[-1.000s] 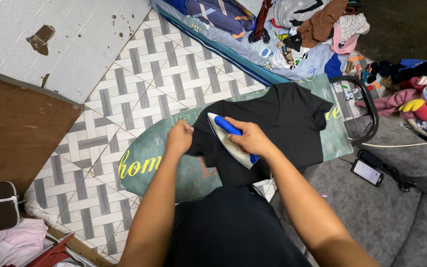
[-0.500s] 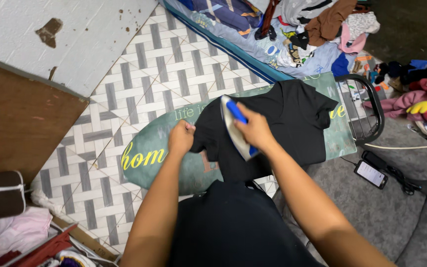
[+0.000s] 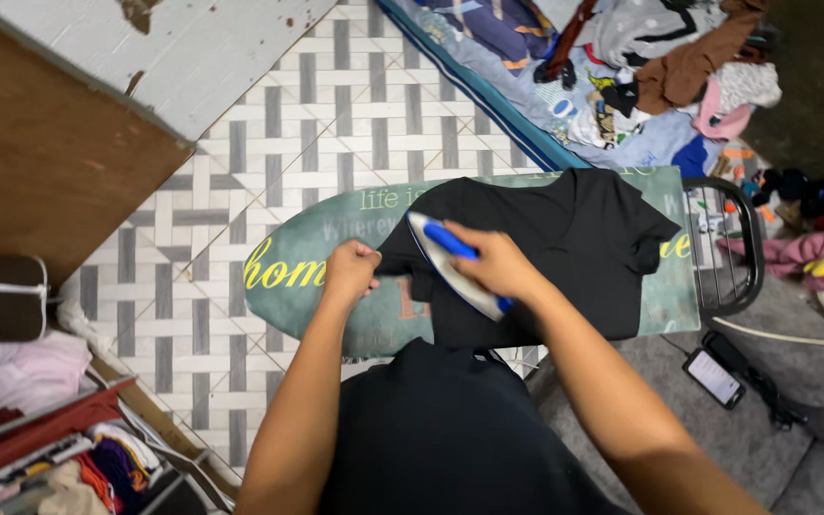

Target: The person irons a black shirt on an ironing board and then places it on a hanger and hangs it in a closet.

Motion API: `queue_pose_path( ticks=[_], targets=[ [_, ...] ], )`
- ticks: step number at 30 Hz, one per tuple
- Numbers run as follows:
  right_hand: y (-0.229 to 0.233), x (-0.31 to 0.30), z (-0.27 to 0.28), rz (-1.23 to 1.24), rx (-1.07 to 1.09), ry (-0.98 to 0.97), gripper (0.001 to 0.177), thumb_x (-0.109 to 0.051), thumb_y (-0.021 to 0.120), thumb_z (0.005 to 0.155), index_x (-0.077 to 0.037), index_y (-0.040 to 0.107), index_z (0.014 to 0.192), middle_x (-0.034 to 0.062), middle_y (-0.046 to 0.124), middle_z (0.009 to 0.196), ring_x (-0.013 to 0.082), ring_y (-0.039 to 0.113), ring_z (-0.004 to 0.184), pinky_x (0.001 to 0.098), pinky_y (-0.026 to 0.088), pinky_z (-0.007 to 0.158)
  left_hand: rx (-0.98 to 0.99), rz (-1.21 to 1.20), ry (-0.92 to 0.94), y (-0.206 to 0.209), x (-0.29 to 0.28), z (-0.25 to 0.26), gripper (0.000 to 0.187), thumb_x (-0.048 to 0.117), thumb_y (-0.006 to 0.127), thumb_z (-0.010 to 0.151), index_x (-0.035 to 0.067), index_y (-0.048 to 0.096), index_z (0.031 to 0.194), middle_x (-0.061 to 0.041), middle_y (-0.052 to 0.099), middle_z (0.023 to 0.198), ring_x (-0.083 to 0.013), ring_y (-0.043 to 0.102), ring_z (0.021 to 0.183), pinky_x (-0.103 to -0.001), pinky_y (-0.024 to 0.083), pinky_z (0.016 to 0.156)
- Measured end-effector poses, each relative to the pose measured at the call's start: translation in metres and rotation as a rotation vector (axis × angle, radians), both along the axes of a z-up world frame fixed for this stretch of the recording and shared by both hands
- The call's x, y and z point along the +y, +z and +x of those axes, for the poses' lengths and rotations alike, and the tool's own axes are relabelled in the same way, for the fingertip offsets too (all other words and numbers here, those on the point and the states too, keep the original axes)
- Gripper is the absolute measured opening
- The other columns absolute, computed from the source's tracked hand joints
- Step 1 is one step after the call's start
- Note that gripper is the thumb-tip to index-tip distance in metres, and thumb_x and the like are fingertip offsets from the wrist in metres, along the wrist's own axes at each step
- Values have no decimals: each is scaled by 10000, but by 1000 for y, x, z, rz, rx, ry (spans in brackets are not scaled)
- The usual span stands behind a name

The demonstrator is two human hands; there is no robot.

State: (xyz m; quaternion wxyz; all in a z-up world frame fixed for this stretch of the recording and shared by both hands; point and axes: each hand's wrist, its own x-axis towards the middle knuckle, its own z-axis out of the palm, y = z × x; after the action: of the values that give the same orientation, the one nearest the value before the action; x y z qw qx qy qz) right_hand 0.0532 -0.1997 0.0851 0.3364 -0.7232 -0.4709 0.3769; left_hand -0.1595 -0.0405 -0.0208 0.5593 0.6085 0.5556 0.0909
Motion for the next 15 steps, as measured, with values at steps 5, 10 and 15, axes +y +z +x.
queue_pose_path(
  ticks=[5, 10, 15],
  targets=[
    [-4, 37, -5, -155, 131, -68, 653, -158, 730, 858, -234, 558, 1483, 36, 599, 665, 83, 519, 503, 297, 464, 483, 21, -17, 20, -5, 2, -2, 130, 139, 706, 883, 24, 648, 901, -100, 693, 693, -193, 667, 516, -370, 494, 461],
    [-1, -1, 32, 263, -208, 370, 636, -206, 772, 887, -224, 540, 1479, 63, 706, 928, 93, 622, 750, 281, 528, 639, -18, 518, -26, -39, -4, 0, 176, 182, 765, 834, 28, 687, 864, -148, 732, 758, -305, 726, 693, -417, 558, 645],
    [8, 12, 26, -136, 19, 309, 680, -132, 722, 807, -264, 592, 1461, 24, 672, 720, 71, 554, 568, 288, 503, 558, 25, 569, 207, -11, -53, -5, 321, 274, 786, 889, 14, 644, 1012, -174, 719, 771, -370, 688, 724, -466, 512, 638]
  ],
)
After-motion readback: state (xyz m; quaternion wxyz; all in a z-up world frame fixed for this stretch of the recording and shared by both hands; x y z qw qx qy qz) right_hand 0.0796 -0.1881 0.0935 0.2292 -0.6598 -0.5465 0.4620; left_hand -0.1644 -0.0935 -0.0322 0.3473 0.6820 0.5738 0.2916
